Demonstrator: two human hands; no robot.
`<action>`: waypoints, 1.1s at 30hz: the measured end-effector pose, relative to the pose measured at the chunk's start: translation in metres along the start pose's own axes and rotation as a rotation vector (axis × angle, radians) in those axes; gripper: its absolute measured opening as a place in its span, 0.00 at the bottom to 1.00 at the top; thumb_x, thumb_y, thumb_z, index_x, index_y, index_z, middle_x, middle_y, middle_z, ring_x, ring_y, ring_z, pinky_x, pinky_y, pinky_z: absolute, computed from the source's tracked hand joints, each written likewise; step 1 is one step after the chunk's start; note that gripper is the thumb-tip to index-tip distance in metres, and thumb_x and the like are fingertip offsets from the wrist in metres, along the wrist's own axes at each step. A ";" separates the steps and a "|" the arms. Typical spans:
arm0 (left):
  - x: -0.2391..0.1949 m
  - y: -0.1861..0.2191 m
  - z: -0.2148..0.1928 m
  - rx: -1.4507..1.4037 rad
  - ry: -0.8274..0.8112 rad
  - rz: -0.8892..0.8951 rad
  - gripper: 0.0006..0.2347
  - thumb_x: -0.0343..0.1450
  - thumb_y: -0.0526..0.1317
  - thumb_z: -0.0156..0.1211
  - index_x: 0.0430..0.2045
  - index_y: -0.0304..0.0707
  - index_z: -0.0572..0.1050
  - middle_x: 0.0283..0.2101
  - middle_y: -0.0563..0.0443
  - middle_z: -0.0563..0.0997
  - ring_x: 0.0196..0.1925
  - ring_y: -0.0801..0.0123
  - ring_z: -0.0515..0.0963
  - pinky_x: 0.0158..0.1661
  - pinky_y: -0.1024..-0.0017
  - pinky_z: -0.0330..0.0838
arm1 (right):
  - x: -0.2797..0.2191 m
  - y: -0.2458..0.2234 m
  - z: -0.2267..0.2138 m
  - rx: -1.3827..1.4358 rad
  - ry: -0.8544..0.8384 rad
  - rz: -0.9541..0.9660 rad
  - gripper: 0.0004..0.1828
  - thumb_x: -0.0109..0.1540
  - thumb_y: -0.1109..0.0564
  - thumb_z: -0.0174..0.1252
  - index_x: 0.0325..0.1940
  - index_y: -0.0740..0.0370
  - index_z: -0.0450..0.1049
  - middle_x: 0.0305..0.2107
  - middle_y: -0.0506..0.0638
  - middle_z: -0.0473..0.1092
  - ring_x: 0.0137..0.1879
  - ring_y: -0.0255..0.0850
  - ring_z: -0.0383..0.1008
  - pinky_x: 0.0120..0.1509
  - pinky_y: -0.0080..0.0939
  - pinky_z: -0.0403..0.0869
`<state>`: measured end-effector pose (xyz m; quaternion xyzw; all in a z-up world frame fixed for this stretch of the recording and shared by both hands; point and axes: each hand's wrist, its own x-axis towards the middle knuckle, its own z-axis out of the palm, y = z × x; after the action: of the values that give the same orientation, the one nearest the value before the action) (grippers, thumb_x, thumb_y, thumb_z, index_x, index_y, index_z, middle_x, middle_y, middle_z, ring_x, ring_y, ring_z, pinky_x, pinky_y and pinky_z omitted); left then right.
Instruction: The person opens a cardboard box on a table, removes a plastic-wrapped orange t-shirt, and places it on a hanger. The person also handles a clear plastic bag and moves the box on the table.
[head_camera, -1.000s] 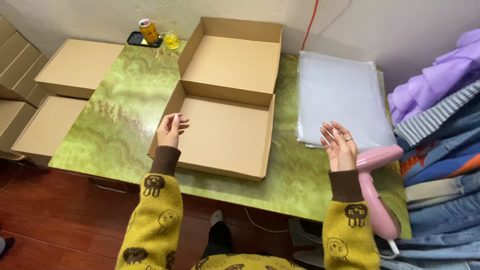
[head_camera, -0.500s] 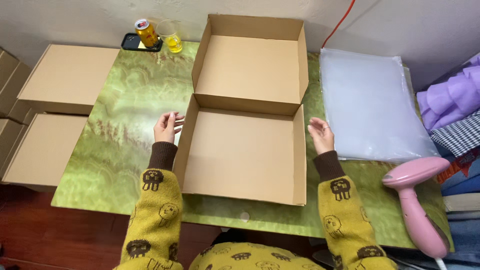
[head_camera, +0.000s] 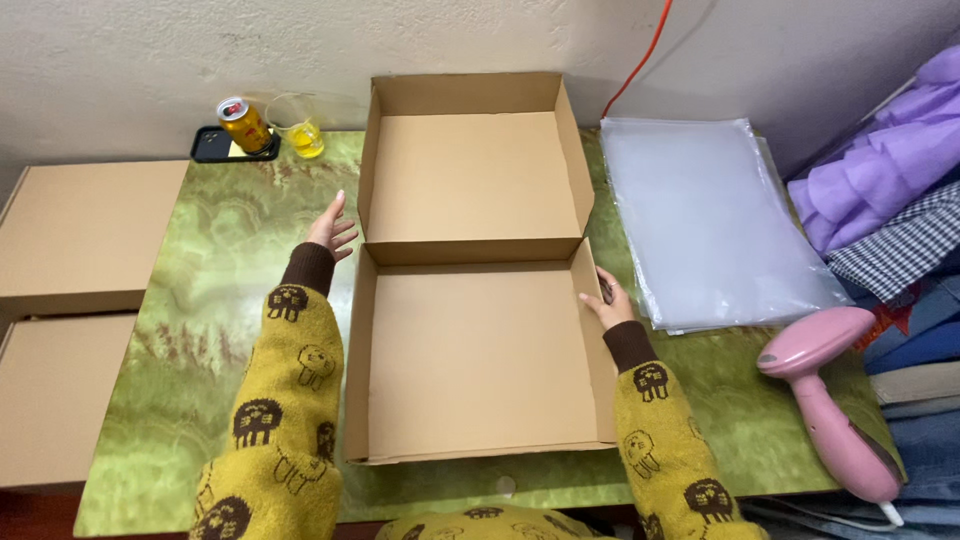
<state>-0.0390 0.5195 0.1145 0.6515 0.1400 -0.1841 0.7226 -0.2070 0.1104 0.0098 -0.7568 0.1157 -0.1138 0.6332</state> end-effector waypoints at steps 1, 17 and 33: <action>0.003 0.002 0.002 0.001 -0.014 0.002 0.42 0.60 0.66 0.54 0.58 0.34 0.47 0.60 0.34 0.53 0.62 0.48 0.54 0.58 0.47 0.40 | 0.000 0.001 0.000 -0.004 0.013 -0.003 0.37 0.48 0.64 0.61 0.59 0.61 0.57 0.54 0.61 0.57 0.62 0.52 0.53 0.64 0.48 0.56; 0.040 -0.011 0.020 0.062 0.080 0.080 0.39 0.53 0.60 0.71 0.49 0.40 0.55 0.42 0.42 0.72 0.43 0.60 0.73 0.43 0.55 0.64 | 0.003 0.016 -0.004 0.006 0.067 0.057 0.35 0.48 0.63 0.62 0.58 0.52 0.61 0.51 0.57 0.61 0.52 0.51 0.65 0.55 0.45 0.66; 0.030 -0.027 -0.020 0.177 -0.227 0.262 0.26 0.58 0.35 0.66 0.38 0.46 0.50 0.59 0.55 0.59 0.57 0.56 0.60 0.47 0.59 0.59 | 0.012 0.020 -0.010 -0.044 0.129 -0.062 0.18 0.59 0.51 0.51 0.54 0.53 0.66 0.49 0.58 0.64 0.54 0.50 0.64 0.56 0.48 0.65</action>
<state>-0.0239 0.5343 0.0747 0.7002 -0.0453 -0.1724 0.6914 -0.1997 0.0936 -0.0075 -0.7647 0.1352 -0.1796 0.6039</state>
